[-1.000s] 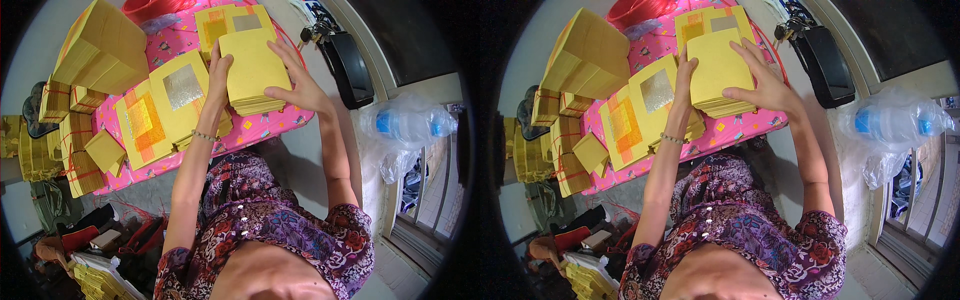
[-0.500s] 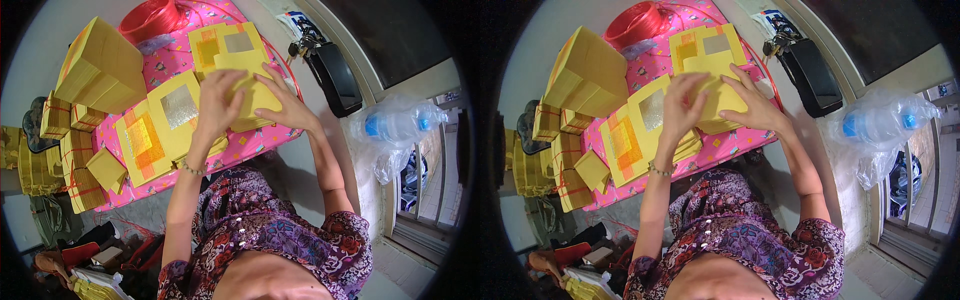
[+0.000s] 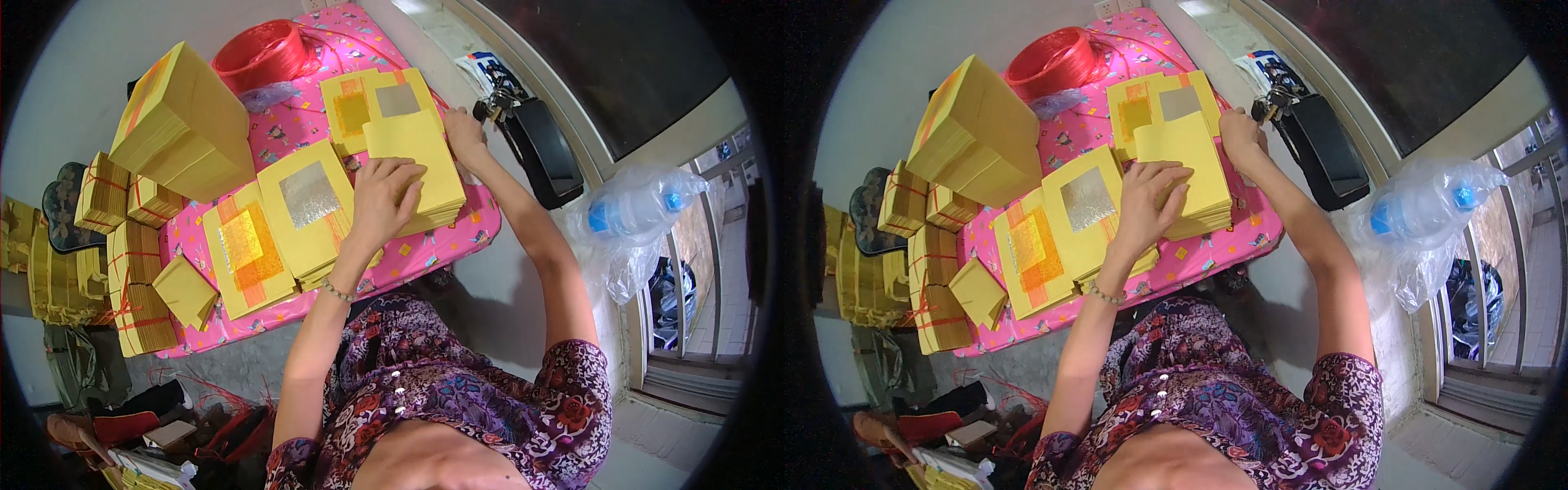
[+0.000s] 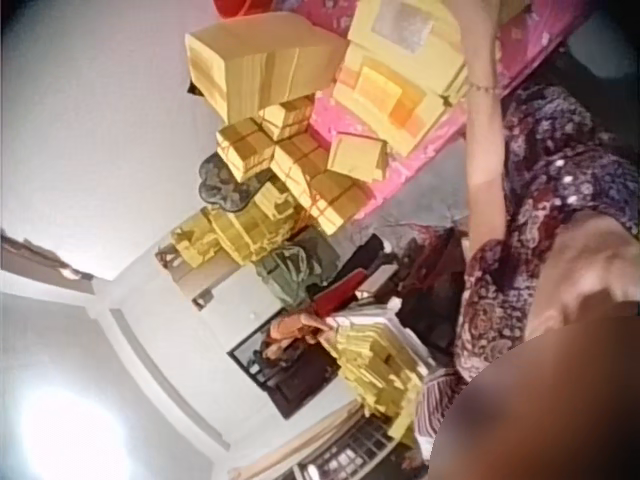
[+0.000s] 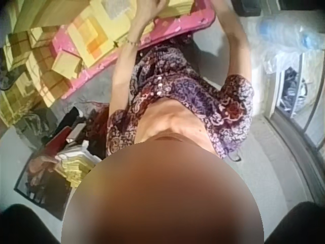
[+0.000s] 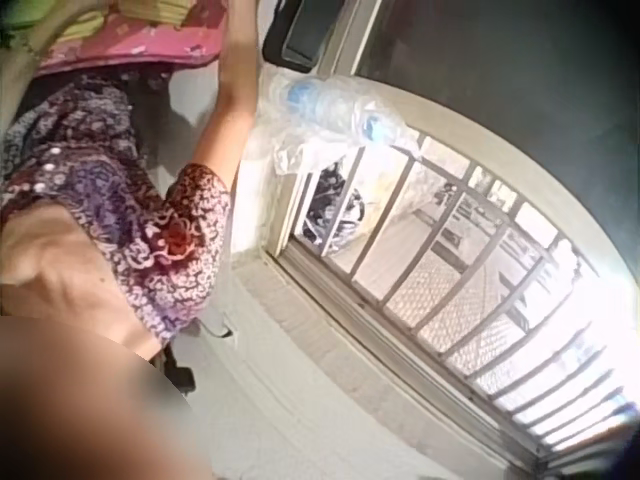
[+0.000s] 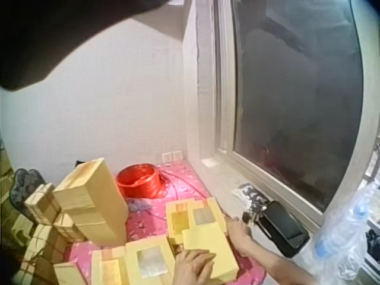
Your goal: Bundling and tying stacks of Joss paper with red string.
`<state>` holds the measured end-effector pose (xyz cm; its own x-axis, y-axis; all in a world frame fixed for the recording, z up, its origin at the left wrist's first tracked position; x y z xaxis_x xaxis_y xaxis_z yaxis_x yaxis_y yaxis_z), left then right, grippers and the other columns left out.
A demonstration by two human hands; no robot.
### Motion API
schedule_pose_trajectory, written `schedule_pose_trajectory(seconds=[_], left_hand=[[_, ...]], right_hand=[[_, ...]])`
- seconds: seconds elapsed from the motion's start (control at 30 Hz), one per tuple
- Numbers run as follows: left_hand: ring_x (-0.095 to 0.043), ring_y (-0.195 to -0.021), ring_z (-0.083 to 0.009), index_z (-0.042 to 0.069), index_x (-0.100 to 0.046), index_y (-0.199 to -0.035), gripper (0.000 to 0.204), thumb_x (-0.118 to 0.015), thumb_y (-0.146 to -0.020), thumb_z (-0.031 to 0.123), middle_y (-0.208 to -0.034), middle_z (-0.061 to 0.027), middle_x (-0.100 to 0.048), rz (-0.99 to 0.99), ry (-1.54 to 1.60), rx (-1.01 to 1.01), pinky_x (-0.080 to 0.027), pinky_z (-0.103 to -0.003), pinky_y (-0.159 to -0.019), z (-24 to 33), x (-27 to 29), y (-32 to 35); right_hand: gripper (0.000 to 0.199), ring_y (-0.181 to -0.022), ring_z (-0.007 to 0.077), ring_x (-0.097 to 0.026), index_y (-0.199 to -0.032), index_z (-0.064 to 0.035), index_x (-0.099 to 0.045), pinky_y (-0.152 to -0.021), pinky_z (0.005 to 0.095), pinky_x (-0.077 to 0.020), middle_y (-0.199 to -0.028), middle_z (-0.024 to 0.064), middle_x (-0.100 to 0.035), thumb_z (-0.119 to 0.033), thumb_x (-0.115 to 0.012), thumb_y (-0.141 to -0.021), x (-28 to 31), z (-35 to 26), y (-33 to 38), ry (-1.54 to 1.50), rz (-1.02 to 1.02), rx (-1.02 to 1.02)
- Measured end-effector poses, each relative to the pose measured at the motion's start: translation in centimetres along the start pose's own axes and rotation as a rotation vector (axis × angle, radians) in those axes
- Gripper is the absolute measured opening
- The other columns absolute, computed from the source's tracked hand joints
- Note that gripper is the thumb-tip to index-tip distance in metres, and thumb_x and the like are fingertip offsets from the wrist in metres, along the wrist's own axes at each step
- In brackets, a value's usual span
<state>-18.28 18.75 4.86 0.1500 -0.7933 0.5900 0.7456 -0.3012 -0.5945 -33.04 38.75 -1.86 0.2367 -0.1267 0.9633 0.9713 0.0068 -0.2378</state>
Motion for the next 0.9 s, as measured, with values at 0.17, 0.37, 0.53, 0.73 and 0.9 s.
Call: schedule_pose_trajectory(seconds=[0.17, 0.37, 0.53, 0.73, 0.9], left_hand=[[-0.052, -0.094, -0.0269, 0.009, -0.066, -0.092, 0.018, -0.064, -0.075, 0.011, -0.095, -0.0060, -0.062, 0.034, -0.010, -0.019, -0.040, -0.039, -0.083, 0.2, 0.0, 0.1], [-0.051, -0.095, -0.0273, 0.008, -0.065, -0.096, 0.019, -0.062, -0.078, 0.012, -0.099, -0.0077, -0.062, 0.018, 0.006, -0.002, -0.038, -0.039, -0.087, 0.1, -0.1, 0.3], [-0.051, -0.095, -0.0277, 0.009, -0.065, -0.097, 0.019, -0.061, -0.079, 0.013, -0.099, -0.0073, -0.062, 0.038, 0.002, -0.009, -0.038, -0.039, -0.086, -0.3, -0.1, 0.5], [-0.051, -0.095, -0.0277, 0.009, -0.065, -0.096, 0.019, -0.061, -0.079, 0.013, -0.098, -0.0072, -0.062, 0.032, 0.010, 0.000, -0.038, -0.039, -0.086, 0.1, -0.1, 0.4], [-0.051, -0.095, -0.0281, 0.008, -0.064, -0.099, 0.021, -0.060, -0.079, 0.013, -0.097, -0.0077, -0.062, 0.008, 0.000, 0.025, -0.037, -0.039, -0.087, 0.0, 0.3, 0.5]], right_hand=[[0.017, -0.077, 0.0251, -0.068, -0.087, -0.0045, -0.069, -0.061, 0.0367, -0.0564, -0.092, 0.0133, -0.067, -0.009, -0.054, -0.083, -3.7, -0.2, -3.1, 0.108, -0.108, -0.005], [0.014, -0.077, 0.0225, -0.069, -0.084, -0.0115, -0.071, -0.059, 0.0335, -0.0560, -0.086, 0.0091, -0.069, -0.013, -0.057, -0.082, -4.9, 0.4, -4.1, 0.251, -0.156, 0.106], [0.019, -0.073, 0.0259, -0.068, -0.080, -0.0060, -0.066, -0.058, 0.0375, -0.0553, -0.078, 0.0129, -0.067, -0.018, -0.052, -0.083, -2.1, -0.3, -3.8, 0.159, 0.045, 0.131], [0.013, -0.068, 0.0305, -0.066, -0.082, -0.0009, -0.053, -0.056, 0.0386, -0.0521, -0.078, 0.0174, -0.065, -0.013, -0.056, -0.080, 10.9, 0.1, -2.6, -0.116, 0.406, 0.087], [0.013, -0.068, 0.0298, -0.065, -0.089, -0.0011, -0.051, -0.058, 0.0380, -0.0502, -0.078, 0.0154, -0.062, -0.014, -0.054, -0.086, 20.3, -1.2, 1.6, -0.638, 0.472, 0.235]])
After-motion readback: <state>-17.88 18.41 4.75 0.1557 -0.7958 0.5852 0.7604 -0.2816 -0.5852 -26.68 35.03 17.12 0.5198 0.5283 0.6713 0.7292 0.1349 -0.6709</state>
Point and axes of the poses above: each hand's wrist, its own y-axis away from the middle knuckle, its own x-axis out of the back of the hand, z = x × y, the point moved 2 cm from there along -y, towards the middle knuckle
